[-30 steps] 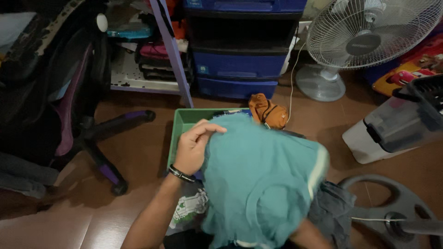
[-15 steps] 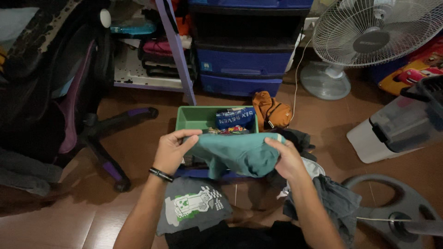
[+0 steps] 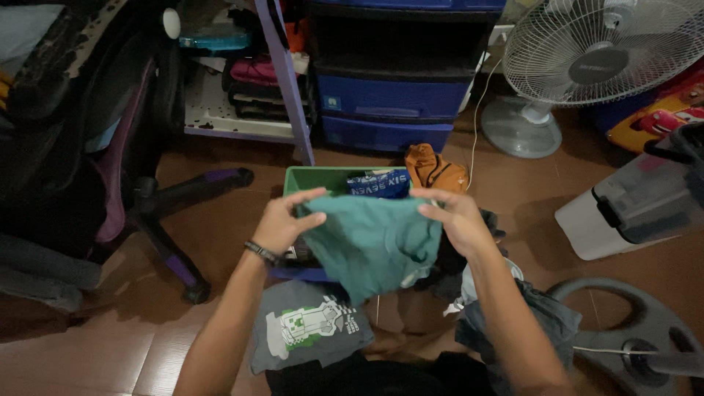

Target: The person sits on the floor and folds various children's clothing items, including t-shirts, shorts, and socks. They place each folded item into a green plastic bin.

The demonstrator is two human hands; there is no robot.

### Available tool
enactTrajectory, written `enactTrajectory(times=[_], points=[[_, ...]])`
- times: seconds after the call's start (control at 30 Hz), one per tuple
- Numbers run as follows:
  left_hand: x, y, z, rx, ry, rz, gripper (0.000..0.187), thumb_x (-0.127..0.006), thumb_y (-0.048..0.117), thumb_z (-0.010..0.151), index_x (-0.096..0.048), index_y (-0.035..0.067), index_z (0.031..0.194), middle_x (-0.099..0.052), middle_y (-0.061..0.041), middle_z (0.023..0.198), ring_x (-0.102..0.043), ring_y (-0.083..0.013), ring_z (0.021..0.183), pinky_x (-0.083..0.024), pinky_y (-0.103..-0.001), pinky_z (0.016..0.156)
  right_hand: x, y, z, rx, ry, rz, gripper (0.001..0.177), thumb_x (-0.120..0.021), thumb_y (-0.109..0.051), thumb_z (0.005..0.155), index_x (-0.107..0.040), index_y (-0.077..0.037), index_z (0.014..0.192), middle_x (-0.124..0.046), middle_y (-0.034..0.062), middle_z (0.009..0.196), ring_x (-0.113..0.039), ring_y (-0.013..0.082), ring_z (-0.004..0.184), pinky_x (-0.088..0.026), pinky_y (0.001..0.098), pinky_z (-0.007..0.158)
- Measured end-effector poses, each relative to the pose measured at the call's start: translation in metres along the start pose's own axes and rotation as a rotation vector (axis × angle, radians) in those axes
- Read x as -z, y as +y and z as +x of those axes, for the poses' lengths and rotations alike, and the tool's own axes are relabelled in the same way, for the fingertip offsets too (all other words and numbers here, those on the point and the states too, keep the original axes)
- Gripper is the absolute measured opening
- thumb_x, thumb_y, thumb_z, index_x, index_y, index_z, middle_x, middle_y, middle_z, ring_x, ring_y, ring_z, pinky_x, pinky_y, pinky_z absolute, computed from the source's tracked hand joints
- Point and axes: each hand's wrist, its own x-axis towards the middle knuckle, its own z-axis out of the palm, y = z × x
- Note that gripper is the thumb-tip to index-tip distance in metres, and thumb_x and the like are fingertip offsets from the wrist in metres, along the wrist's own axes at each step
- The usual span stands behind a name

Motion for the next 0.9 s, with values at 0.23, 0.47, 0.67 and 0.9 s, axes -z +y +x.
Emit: enactTrajectory(times=[0.23, 0.47, 0.67, 0.9], points=[[0.004, 0.020, 0.026, -0.256, 0.346, 0.423, 0.049, -0.091, 0.014, 0.071, -0.076, 0.010, 0.118, -0.073, -0.015, 0.097, -0.071, -0.0312, 0.091, -0.056, -0.040, 0.083, -0.017, -0.036, 0.046, 0.178, 0.225, -0.320, 0.041, -0.083, 0.000, 0.075, -0.077, -0.005, 0.115, -0.074, 0.0142, 0.119, -0.071, 0.0211, 0.099, -0.058, 0.0309, 0.086], [-0.035, -0.031, -0.019, -0.587, 0.285, 0.613, 0.023, -0.080, 0.002, 0.068, -0.069, 0.003, 0.087, -0.062, -0.015, 0.094, -0.061, -0.0368, 0.094, -0.052, -0.047, 0.087, 0.026, -0.014, -0.004, 0.496, 0.021, -0.888, 0.028, -0.086, -0.005, 0.073, -0.080, -0.008, 0.101, -0.073, 0.0105, 0.105, -0.072, 0.0258, 0.092, -0.056, 0.0342, 0.079], [-0.097, -0.123, -0.078, -0.511, -0.325, 0.439, 0.029, -0.084, 0.005, 0.062, -0.056, 0.003, 0.067, -0.064, -0.018, 0.129, -0.055, -0.0410, 0.125, -0.045, -0.048, 0.102, 0.051, 0.058, -0.051, 0.566, -0.513, -1.140, 0.027, -0.090, -0.017, 0.060, -0.073, -0.007, 0.078, -0.067, 0.0133, 0.107, -0.059, 0.0312, 0.101, -0.049, 0.0461, 0.080], [-0.118, -0.183, -0.090, 0.085, -0.652, -0.141, 0.032, -0.075, 0.010, 0.084, -0.045, 0.004, 0.076, -0.074, -0.012, 0.123, -0.066, -0.0163, 0.117, -0.052, -0.036, 0.092, 0.060, 0.100, -0.062, -0.227, -0.865, -1.109, 0.032, -0.072, -0.015, 0.083, -0.063, -0.011, 0.114, -0.065, 0.0100, 0.093, -0.065, 0.0285, 0.090, -0.051, 0.0419, 0.080]])
